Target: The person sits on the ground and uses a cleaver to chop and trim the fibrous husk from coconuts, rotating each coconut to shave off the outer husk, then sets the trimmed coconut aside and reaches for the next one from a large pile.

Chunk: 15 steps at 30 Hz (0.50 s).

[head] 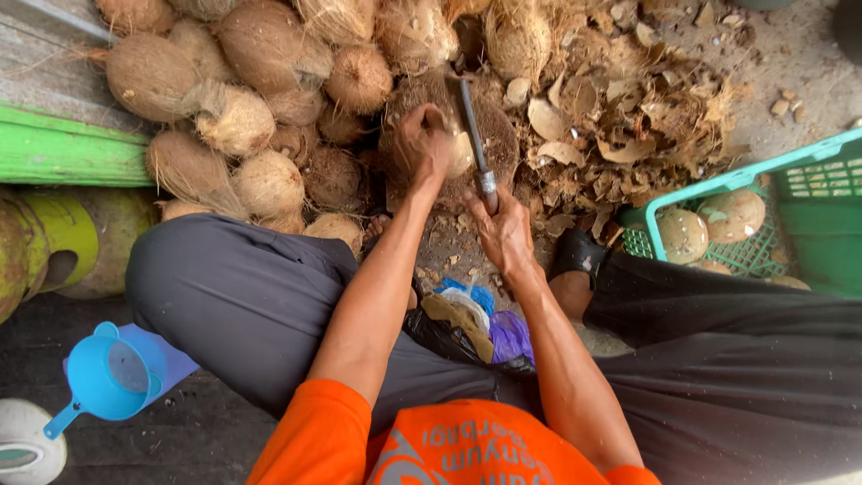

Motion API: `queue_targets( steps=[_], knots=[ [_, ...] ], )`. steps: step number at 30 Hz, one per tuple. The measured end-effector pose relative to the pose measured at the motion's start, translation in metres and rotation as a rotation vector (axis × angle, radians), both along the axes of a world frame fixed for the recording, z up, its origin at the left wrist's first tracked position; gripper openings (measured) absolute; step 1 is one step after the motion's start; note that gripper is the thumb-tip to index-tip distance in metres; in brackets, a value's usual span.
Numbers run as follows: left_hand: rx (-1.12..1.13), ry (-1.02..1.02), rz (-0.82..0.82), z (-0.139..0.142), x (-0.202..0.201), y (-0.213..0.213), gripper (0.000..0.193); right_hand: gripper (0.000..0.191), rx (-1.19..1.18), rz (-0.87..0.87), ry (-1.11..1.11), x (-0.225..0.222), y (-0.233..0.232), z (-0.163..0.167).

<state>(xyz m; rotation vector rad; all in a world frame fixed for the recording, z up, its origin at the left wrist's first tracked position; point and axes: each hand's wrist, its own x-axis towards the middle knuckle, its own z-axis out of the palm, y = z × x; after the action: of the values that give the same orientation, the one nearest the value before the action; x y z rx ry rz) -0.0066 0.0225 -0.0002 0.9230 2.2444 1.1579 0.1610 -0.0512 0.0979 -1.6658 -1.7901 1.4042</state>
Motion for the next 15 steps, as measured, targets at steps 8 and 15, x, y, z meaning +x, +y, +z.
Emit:
queue_targets(
  steps=[8,15],
  knots=[
    [-0.089,-0.014,0.083,-0.0027,0.0069,0.0021,0.034,0.030,-0.011,-0.070,0.040,0.0052,0.0075,-0.0046],
    [-0.039,0.128,0.113,-0.0031,0.0107,-0.0024,0.034,0.030,0.151,-0.100,0.170,0.0071,0.0049,-0.0042]
  ],
)
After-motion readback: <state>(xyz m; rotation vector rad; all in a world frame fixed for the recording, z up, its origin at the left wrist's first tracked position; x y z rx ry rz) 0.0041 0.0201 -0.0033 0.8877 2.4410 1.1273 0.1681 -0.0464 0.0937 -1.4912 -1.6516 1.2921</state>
